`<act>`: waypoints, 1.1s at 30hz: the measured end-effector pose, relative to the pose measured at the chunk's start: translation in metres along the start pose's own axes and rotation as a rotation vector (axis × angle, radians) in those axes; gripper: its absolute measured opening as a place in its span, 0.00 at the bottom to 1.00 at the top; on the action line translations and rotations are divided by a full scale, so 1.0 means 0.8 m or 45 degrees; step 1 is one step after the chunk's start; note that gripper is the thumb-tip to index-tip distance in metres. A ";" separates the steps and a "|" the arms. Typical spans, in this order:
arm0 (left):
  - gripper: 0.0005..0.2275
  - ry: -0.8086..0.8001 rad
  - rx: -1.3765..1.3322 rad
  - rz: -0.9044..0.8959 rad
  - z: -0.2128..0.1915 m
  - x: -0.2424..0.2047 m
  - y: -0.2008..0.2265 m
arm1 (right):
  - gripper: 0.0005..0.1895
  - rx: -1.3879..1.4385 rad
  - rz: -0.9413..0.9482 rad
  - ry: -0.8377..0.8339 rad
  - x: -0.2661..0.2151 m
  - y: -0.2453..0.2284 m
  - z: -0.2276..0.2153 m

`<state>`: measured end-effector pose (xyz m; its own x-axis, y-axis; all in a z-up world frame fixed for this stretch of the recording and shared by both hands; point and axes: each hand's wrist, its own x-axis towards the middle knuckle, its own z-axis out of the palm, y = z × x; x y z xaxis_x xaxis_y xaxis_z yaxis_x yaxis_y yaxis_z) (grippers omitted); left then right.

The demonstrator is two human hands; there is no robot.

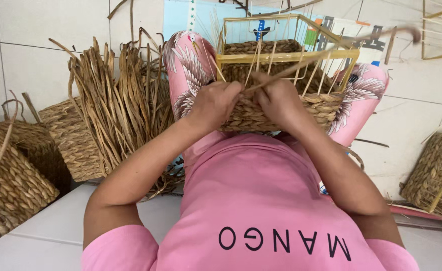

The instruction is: The person is weaving dried plant strips through the wire frame of a basket by hand. They weave individual strips around the vertical wire supports and through existing woven layers to build up the sides of the basket.

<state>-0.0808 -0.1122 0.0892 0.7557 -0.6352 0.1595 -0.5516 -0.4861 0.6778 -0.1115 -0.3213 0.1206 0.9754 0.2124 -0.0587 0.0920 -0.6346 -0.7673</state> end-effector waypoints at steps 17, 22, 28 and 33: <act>0.05 -0.051 0.046 0.073 0.006 0.016 0.003 | 0.16 -0.480 -0.246 0.240 -0.042 0.011 -0.053; 0.02 -0.024 0.112 -0.125 0.016 0.017 0.008 | 0.07 -1.032 -0.488 0.094 -0.020 -0.012 -0.061; 0.06 0.014 0.093 -0.198 0.010 0.023 0.007 | 0.12 -1.201 -0.349 -0.097 -0.085 -0.030 -0.068; 0.04 -0.017 0.045 -0.200 0.009 0.026 0.017 | 0.13 -1.042 -0.127 -0.087 -0.122 -0.028 -0.089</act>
<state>-0.0757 -0.1364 0.0966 0.8288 -0.5578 0.0438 -0.4396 -0.6008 0.6677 -0.1946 -0.3809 0.1890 0.9431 0.3244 -0.0736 0.3200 -0.9452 -0.0651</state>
